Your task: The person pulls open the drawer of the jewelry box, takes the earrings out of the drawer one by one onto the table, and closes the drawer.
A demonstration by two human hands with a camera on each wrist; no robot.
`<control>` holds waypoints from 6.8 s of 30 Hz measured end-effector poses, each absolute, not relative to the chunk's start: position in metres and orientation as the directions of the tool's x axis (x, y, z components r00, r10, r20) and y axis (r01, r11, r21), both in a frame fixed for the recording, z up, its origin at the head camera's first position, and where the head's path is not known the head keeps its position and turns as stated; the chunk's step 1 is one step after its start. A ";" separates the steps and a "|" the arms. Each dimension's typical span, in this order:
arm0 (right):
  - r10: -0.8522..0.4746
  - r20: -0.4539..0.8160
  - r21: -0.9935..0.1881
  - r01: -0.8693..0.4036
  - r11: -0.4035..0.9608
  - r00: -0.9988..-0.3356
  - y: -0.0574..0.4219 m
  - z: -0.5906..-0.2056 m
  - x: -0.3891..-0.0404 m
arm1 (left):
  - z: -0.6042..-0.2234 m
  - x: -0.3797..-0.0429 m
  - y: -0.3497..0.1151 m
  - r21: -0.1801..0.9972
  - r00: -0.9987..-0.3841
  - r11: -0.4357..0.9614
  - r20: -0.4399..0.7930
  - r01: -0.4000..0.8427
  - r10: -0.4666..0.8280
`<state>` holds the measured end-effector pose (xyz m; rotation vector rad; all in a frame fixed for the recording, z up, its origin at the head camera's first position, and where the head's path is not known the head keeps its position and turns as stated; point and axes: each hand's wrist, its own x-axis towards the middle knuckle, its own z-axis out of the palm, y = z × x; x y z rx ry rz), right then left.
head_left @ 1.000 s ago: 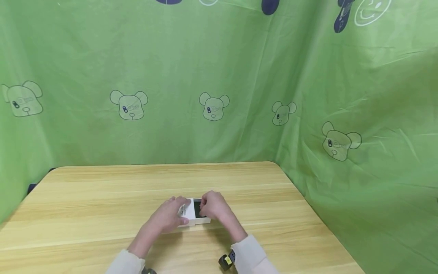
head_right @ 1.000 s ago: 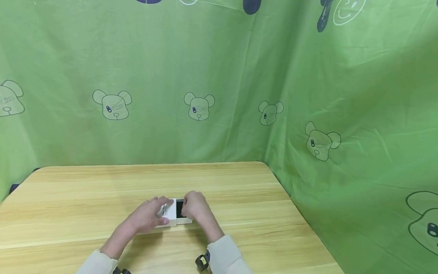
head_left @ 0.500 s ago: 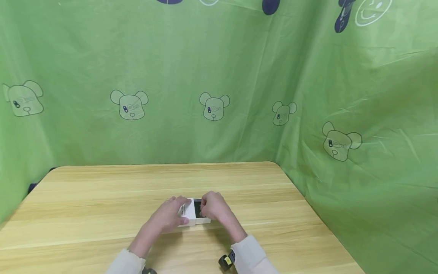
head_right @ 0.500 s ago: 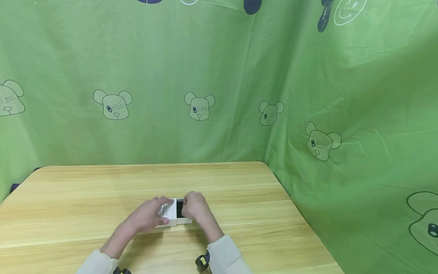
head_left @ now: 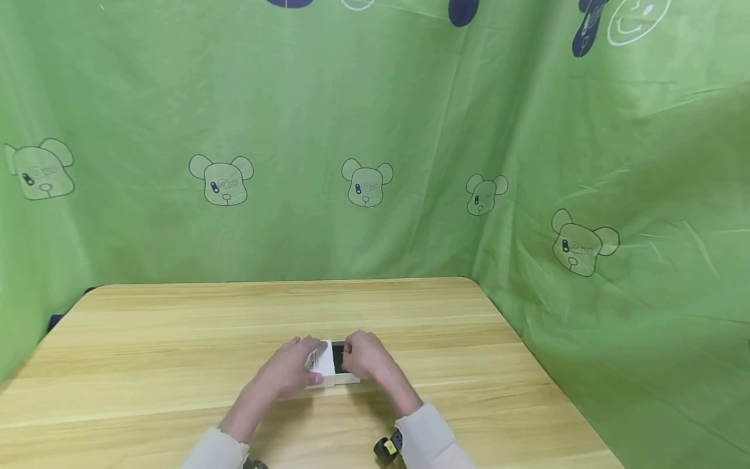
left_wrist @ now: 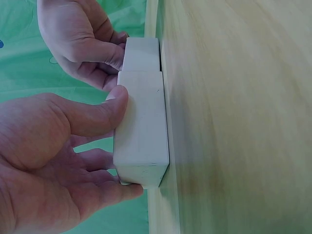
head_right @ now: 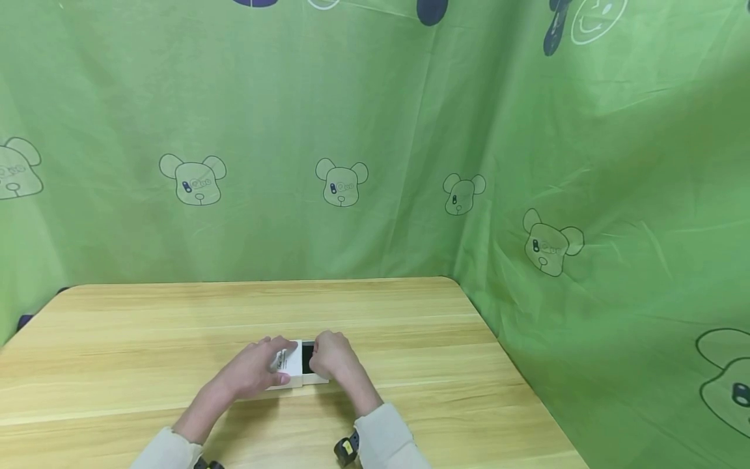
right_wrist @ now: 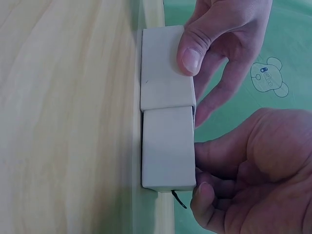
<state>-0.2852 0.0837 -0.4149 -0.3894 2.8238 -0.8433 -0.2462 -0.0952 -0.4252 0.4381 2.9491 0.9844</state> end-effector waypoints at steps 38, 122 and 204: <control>-0.322 -0.077 -0.614 -0.210 0.761 -0.944 0.089 -0.411 -0.290 | -0.423 -0.244 -0.095 0.586 -0.959 0.764 0.094 0.271 0.268; -0.035 -0.014 -0.731 -0.014 0.683 -0.999 0.148 -0.427 -0.329 | -0.423 -0.245 -0.095 0.610 -0.964 0.755 0.066 0.243 0.257; -0.004 -0.064 -0.677 0.040 0.735 -0.998 0.168 -0.437 -0.336 | -0.423 -0.244 -0.096 0.597 -0.963 0.761 0.087 0.255 0.255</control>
